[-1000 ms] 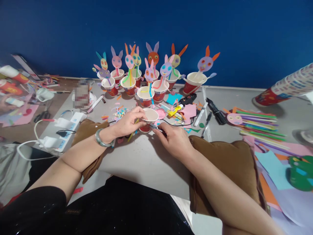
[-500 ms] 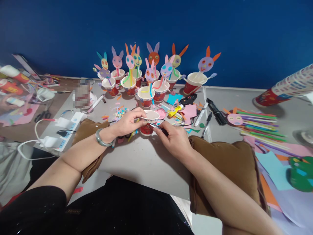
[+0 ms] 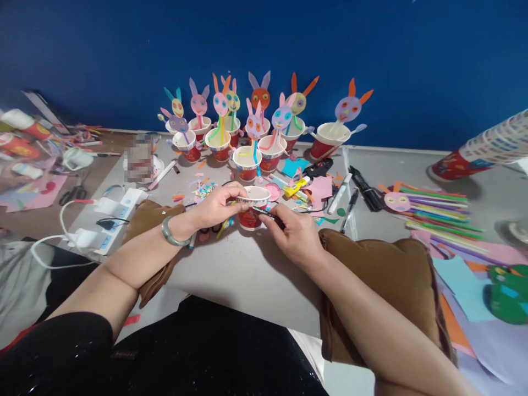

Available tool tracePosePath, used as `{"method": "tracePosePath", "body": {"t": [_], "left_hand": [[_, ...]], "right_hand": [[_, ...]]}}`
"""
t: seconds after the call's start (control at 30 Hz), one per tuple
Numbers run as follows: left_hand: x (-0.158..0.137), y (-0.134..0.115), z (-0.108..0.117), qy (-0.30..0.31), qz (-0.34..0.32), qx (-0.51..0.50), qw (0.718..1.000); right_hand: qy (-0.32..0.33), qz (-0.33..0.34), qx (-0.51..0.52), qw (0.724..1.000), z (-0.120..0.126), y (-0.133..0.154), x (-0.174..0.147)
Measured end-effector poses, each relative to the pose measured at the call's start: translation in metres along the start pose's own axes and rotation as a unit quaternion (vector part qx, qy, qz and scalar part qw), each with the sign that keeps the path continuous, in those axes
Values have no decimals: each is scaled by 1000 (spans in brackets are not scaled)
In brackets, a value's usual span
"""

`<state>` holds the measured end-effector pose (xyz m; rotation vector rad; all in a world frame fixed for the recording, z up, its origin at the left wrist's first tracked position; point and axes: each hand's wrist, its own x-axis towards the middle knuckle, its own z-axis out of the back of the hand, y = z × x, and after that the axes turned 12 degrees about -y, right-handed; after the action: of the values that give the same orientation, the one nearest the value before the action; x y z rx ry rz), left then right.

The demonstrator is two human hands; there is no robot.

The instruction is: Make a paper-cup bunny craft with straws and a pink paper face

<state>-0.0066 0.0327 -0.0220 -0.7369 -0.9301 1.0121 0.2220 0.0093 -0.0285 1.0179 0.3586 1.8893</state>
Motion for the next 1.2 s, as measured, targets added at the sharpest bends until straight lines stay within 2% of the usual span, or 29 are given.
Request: {"method": "tracePosePath", "body": {"t": [0.23, 0.47, 0.57, 0.67, 0.77, 0.93, 1.07, 1.2], "left_hand": [[-1, 3, -3, 7, -4, -6, 1000], [-1, 1, -2, -4, 6, -39, 999], [0, -2, -1, 4, 30, -56, 998], [-1, -2, 0, 12, 24, -47, 999], [-2, -3, -1, 18, -10, -17, 1000], [-5, -7, -3, 7, -86, 32, 996], [-8, -11, -4, -16, -169, 56, 984], [-14, -13, -6, -86, -274, 101, 953]], "right_hand": [[-20, 43, 42, 998, -4, 1, -3], [-33, 145, 78, 986, -4, 2, -6], [-51, 140, 71, 986, -5, 2, -7], [-86, 93, 71, 989, -6, 1, -7], [-108, 51, 87, 989, -5, -3, -4], [-39, 37, 90, 995, -4, -10, 0], [-53, 96, 76, 991, -4, -9, -2], [-91, 182, 52, 978, -1, -3, -6]]}}
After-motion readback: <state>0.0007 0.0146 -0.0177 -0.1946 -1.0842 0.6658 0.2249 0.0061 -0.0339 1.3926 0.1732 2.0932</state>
